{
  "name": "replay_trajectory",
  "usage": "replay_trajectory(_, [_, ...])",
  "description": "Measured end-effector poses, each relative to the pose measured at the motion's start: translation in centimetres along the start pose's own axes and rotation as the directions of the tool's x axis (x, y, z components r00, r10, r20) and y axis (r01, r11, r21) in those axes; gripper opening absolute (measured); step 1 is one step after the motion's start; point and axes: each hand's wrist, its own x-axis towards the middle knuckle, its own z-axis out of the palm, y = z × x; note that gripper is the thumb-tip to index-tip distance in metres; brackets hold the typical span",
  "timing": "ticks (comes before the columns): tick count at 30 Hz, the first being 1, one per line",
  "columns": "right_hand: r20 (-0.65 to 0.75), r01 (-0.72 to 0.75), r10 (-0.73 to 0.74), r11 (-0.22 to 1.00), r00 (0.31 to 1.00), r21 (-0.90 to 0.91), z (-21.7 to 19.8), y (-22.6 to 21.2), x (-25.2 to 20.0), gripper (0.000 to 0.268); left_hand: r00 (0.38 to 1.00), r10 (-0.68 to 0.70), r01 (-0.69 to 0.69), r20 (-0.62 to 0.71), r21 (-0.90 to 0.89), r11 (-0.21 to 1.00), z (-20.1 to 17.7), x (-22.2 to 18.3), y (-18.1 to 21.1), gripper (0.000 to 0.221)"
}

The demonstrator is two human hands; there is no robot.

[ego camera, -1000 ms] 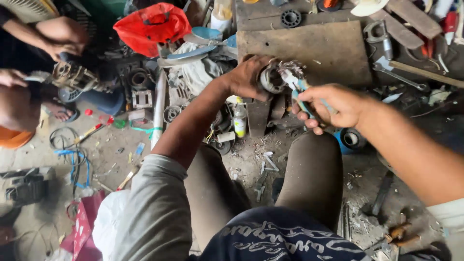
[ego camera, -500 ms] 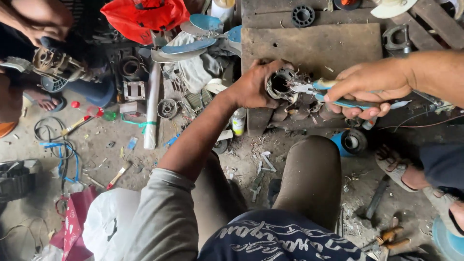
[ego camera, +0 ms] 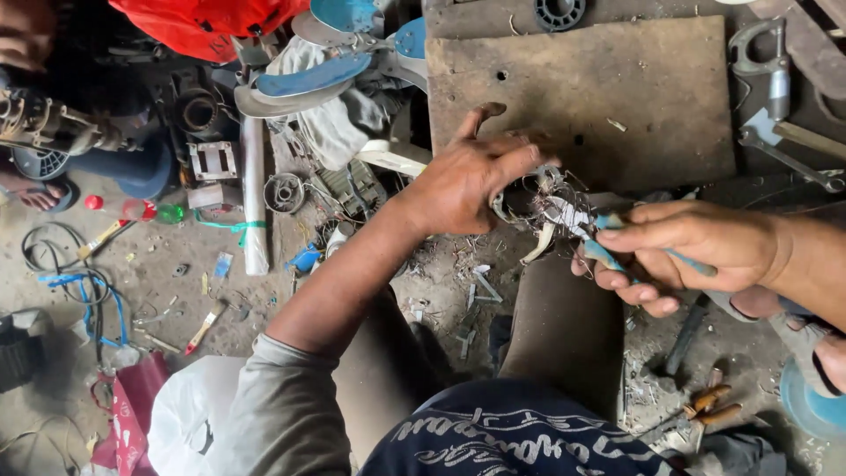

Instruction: Extracting old copper windings from a motor stator using pliers in a repair shop environment.

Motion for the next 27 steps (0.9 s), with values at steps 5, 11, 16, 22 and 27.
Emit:
replay_trajectory(5, [-0.396, -0.279, -0.128, 0.519, 0.909, -0.808, 2.0, -2.2, 0.4, 0.035, 1.000, -0.012, 0.008, -0.012, -0.244, 0.970, 0.5, 0.3, -1.9, 0.094])
replay_trajectory(11, [-0.511, -0.357, -0.391, 0.403, 0.765, -0.843, 3.7, -0.1, 0.7, 0.021, 0.989, -0.105, 0.133, 0.107, -0.292, 0.947, 1.7, 0.9, -2.7, 0.106])
replay_trajectory(16, [-0.391, -0.270, -0.671, 0.283, 0.630, -0.920, 4.1, 2.7, 1.5, 0.020, 0.996, -0.072, 0.087, 0.057, -0.328, 0.941, 1.0, 1.4, -2.4, 0.086])
replay_trajectory(22, [-0.104, -0.493, -0.887, -0.149, 0.450, -0.857, 0.0, 5.4, 4.1, 0.025, 0.978, -0.206, 0.191, 0.000, -0.378, 0.906, 0.3, 1.0, -1.3, 0.092])
replay_trajectory(27, [-0.236, -0.540, -0.907, 0.011, 0.350, -0.842, 1.0, 7.4, 6.3, 0.029, 0.988, -0.150, 0.132, -0.044, -0.279, 0.951, -0.2, 0.7, 0.4, 0.075])
